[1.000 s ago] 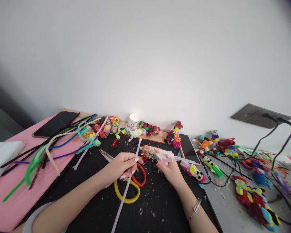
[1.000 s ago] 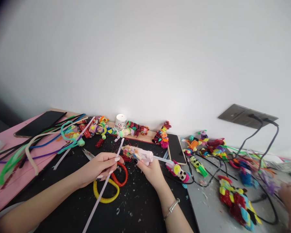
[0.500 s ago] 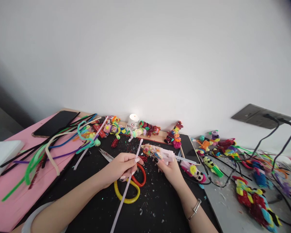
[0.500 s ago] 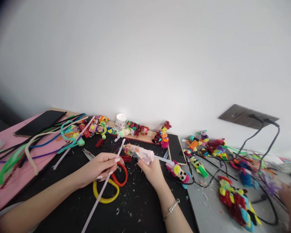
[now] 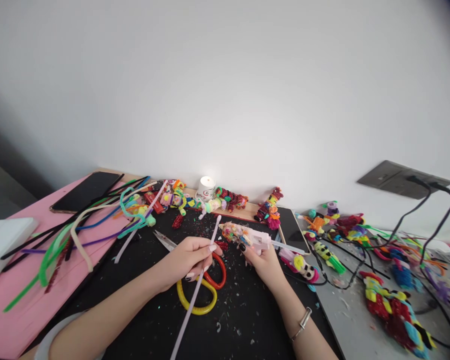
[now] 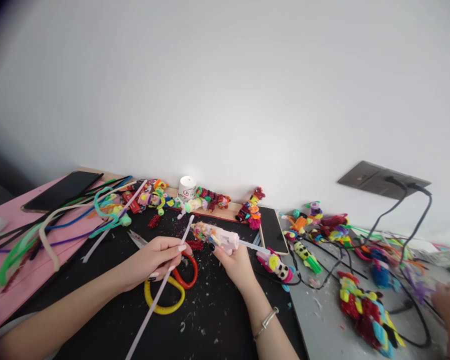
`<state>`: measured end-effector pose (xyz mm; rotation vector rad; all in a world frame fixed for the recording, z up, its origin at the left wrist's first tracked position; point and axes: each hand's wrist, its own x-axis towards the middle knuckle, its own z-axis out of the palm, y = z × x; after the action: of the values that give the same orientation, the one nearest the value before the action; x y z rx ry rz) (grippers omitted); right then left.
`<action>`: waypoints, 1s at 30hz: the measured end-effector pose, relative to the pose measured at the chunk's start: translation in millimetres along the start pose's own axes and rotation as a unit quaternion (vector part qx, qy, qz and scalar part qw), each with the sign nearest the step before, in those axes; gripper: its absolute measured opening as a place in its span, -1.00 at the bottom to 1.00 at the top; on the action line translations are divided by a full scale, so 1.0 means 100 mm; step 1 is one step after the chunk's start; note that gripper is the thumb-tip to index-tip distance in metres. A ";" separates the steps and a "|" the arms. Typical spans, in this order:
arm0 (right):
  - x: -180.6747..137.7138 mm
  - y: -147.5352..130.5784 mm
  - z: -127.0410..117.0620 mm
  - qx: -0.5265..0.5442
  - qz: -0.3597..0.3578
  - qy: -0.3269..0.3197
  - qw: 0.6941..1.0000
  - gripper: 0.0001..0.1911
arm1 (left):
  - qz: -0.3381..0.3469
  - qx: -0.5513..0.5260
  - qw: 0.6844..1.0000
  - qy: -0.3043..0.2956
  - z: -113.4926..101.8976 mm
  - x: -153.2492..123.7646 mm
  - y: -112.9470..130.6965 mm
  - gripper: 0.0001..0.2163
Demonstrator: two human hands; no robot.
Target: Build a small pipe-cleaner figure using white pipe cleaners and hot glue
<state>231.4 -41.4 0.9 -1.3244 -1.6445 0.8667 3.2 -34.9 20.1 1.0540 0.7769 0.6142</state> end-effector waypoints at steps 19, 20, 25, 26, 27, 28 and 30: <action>0.00 0.04 0.00 0.017 0.007 -0.017 1.000 -0.68 | -0.006 -0.005 1.000 -0.001 0.01 0.00 0.01 -0.75; 0.01 0.03 0.00 0.015 0.003 -0.014 1.000 -0.68 | -0.006 -0.005 1.000 -0.003 0.01 -0.01 0.01 -0.74; 0.02 -0.01 0.00 0.010 0.005 0.002 1.000 -0.67 | -0.005 -0.003 1.000 -0.004 0.00 -0.01 0.01 -0.74; 0.02 -0.01 0.00 0.009 0.006 0.003 1.000 -0.67 | -0.006 -0.003 1.000 -0.002 0.00 -0.01 0.01 -0.74; 0.01 0.00 0.00 0.009 0.008 0.001 1.000 -0.68 | -0.006 -0.002 1.000 0.001 0.00 -0.01 0.02 -0.73; 0.01 0.01 0.00 0.010 0.009 -0.004 1.000 -0.68 | -0.006 -0.001 1.000 0.003 0.00 0.00 0.02 -0.73; 0.00 0.04 -0.01 0.013 0.012 -0.017 1.000 -0.69 | -0.004 -0.002 1.000 0.007 0.00 0.00 0.02 -0.74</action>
<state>233.4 -40.4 -1.8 -1.3196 -1.6408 0.9265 3.3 -34.4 22.3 1.0433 0.7923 0.6167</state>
